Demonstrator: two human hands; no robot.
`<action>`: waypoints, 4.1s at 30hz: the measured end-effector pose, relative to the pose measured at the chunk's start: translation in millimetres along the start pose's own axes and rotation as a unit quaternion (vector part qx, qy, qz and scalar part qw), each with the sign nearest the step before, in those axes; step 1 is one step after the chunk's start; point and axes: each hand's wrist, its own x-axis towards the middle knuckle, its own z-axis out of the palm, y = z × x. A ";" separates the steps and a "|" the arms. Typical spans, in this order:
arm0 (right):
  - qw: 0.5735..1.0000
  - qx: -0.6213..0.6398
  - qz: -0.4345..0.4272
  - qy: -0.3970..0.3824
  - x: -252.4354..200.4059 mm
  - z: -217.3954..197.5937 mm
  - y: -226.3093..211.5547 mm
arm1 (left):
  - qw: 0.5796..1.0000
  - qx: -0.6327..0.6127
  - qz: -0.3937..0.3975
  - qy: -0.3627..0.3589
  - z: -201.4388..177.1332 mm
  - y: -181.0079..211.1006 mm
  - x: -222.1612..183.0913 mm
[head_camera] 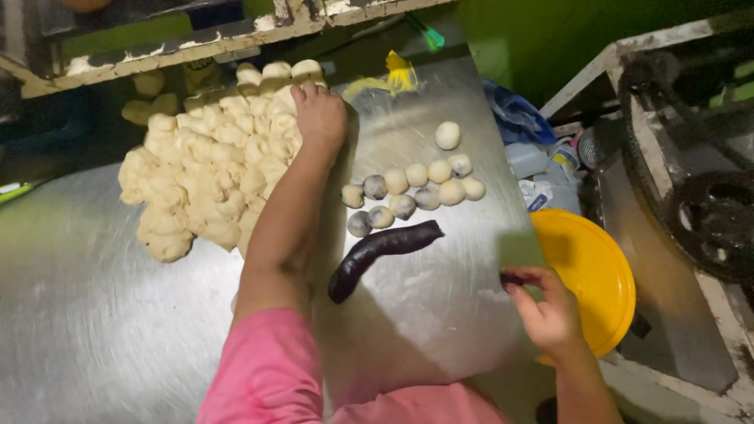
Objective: Portion and shape dough into small balls on a metal work surface
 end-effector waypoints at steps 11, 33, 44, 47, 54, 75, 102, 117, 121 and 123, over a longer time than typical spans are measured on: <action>0.911 0.207 -0.315 -0.171 54.5 -20.5 -24.6 | 0.610 -0.787 -0.090 0.016 -173.8 120.8 -252.9; 0.897 0.144 -0.358 -0.218 -42.0 45.0 -62.1 | 0.586 -0.810 -0.018 0.028 -176.8 105.3 -432.7; 0.953 0.090 -0.267 -0.116 -105.3 73.9 -49.9 | 0.673 -0.732 0.077 0.068 -131.6 101.6 -445.4; 0.956 0.062 -0.268 -0.101 -99.6 74.2 -40.8 | 0.628 -0.775 0.072 -0.002 -129.1 105.7 -453.9; 0.890 -0.191 -0.412 -0.046 -83.7 125.4 20.4 | 0.895 -0.434 0.097 0.039 -105.2 129.5 -455.2; 0.849 -0.277 -0.440 -0.096 103.6 103.2 10.7 | 0.869 -0.453 -0.145 0.141 -71.6 219.1 -485.5; 0.977 0.091 0.134 0.136 22.1 49.6 40.5 | 0.978 -0.159 -0.119 0.066 17.2 -55.5 73.8; 0.918 0.342 -0.008 -0.198 5.2 23.3 74.4 | 0.932 -0.323 0.128 0.104 -83.8 153.2 -404.1; 0.923 0.148 -0.118 -0.334 -3.9 51.9 73.1 | 0.885 -0.457 -0.010 0.088 -114.1 168.3 -438.8; 0.863 0.251 -0.063 -0.434 -20.5 60.5 50.3 | 0.787 -0.599 -0.146 -0.003 -179.1 171.2 -445.5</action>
